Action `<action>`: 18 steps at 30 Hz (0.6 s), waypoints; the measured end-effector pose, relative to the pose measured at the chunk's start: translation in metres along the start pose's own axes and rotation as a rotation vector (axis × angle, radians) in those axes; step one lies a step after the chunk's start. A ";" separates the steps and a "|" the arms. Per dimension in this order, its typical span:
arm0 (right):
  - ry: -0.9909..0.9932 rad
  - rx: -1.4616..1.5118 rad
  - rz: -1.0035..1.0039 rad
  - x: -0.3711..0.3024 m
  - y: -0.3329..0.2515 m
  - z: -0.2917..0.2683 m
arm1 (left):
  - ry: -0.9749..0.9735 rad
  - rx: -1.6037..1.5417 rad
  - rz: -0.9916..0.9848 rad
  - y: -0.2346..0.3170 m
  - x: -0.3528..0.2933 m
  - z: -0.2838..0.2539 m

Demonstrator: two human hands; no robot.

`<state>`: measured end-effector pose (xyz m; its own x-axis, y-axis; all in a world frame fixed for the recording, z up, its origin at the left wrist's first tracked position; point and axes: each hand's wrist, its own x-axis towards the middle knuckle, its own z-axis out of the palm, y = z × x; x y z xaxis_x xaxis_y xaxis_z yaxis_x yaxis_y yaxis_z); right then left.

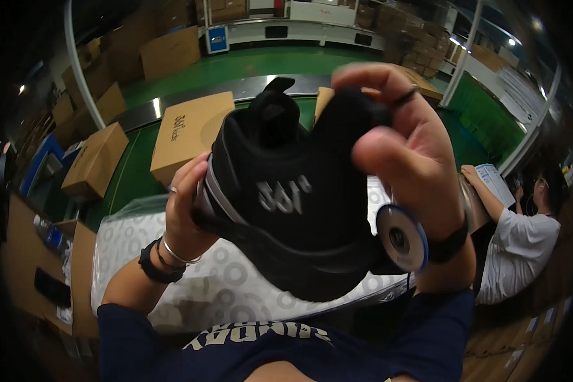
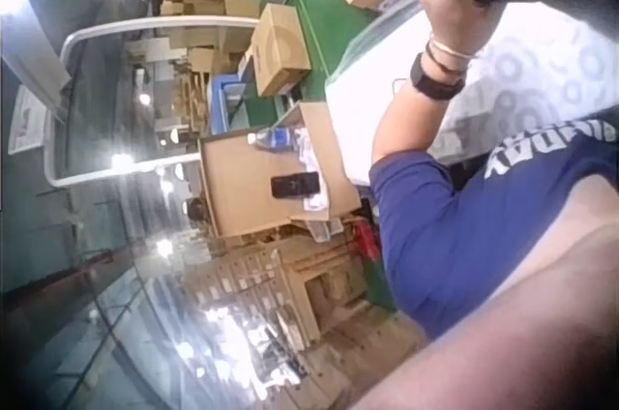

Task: The recorder is packing shoes into boxes on a conveyor belt.

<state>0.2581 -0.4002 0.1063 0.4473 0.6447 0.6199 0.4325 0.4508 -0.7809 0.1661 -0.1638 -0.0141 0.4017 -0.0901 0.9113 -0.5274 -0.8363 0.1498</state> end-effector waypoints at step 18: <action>0.237 0.142 0.685 -0.035 0.243 0.074 | -0.738 1.307 -0.947 0.016 -0.235 -0.210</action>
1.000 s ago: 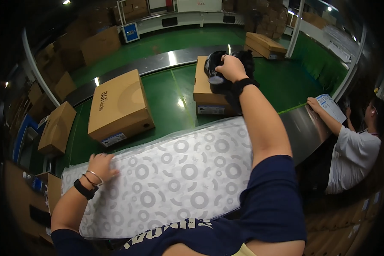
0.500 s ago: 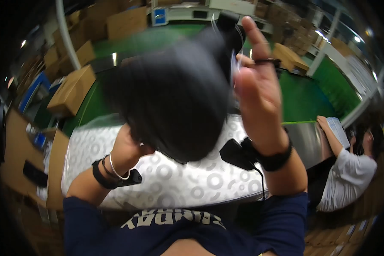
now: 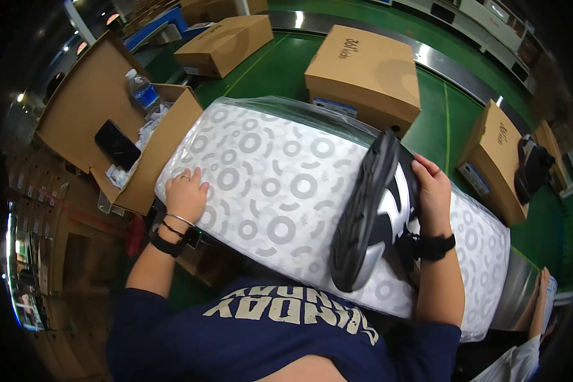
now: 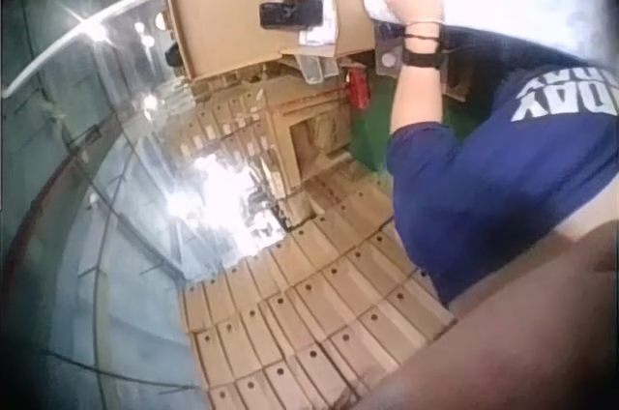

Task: The recorder is packing shoes into boxes on a conveyor belt.

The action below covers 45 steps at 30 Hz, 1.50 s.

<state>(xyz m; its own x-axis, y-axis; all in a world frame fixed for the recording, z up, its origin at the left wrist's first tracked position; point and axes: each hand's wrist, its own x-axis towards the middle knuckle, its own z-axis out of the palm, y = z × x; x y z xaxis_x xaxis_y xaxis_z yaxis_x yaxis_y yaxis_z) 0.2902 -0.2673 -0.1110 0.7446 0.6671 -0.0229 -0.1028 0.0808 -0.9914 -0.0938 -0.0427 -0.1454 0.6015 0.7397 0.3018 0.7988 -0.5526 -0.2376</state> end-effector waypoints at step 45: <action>-0.302 -1.251 -1.520 -0.009 -0.143 0.065 | -0.068 -1.764 0.096 0.049 0.105 -0.144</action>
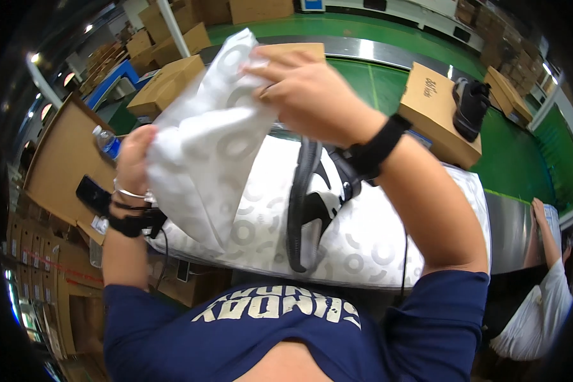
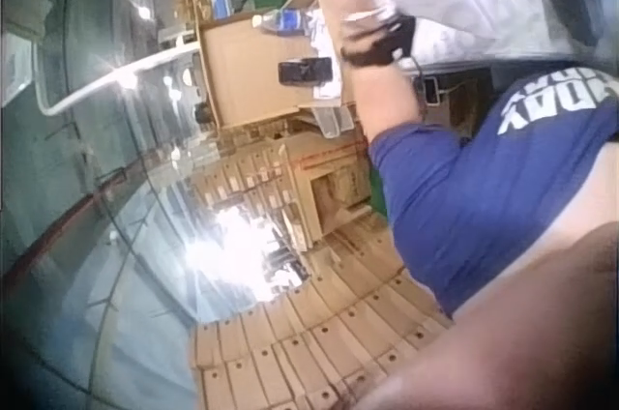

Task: The recorder is packing shoes into boxes on a conveyor belt.

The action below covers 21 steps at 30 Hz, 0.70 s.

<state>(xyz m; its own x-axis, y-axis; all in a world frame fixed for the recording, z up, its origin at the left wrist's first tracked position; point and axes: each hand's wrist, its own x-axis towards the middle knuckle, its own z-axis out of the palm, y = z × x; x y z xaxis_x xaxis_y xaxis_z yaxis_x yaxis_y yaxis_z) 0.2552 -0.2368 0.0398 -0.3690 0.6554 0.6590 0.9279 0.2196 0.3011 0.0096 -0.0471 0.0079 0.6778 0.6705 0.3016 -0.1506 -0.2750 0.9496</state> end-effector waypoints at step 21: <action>-1.034 0.369 1.058 -0.253 -0.002 -0.092 | -1.721 1.425 0.225 -0.055 0.015 0.378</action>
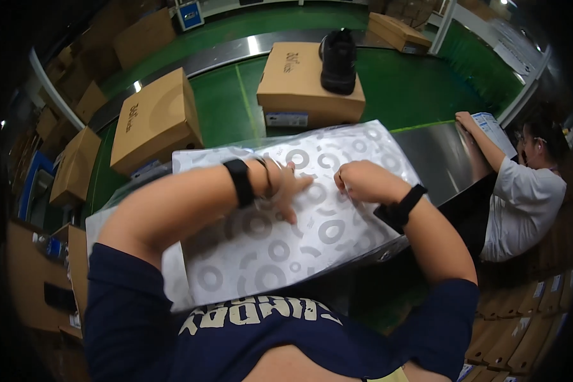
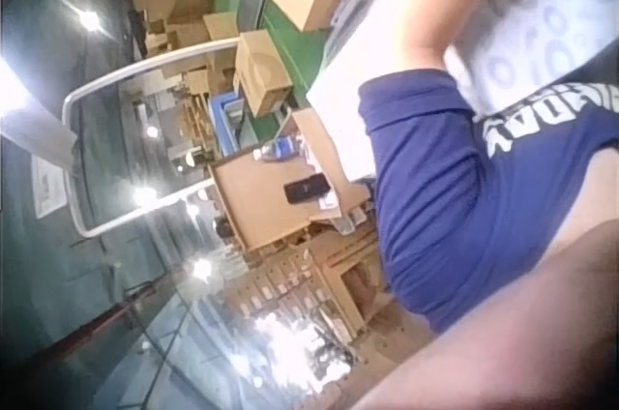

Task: The recorder is packing shoes into boxes on a conveyor belt.

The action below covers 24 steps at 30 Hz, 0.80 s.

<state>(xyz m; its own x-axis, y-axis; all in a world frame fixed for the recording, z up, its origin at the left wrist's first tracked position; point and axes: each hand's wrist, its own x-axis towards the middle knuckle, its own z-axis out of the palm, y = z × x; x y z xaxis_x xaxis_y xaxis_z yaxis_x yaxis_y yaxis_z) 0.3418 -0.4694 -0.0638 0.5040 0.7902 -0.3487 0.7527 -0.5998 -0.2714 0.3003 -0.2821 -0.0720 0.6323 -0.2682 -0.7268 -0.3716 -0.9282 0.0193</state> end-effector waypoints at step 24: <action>0.528 1.052 -0.120 -0.053 -0.030 -0.073 | 0.337 0.275 0.121 0.069 0.005 -0.011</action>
<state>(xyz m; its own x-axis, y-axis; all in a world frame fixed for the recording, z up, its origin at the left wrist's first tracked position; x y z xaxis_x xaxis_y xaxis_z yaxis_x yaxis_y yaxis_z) 0.3234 -0.4838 0.0280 0.7521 0.6546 0.0762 0.2128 -0.1318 -0.9682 0.2853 -0.3504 -0.0671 0.7425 -0.4816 -0.4656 -0.5943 -0.7943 -0.1260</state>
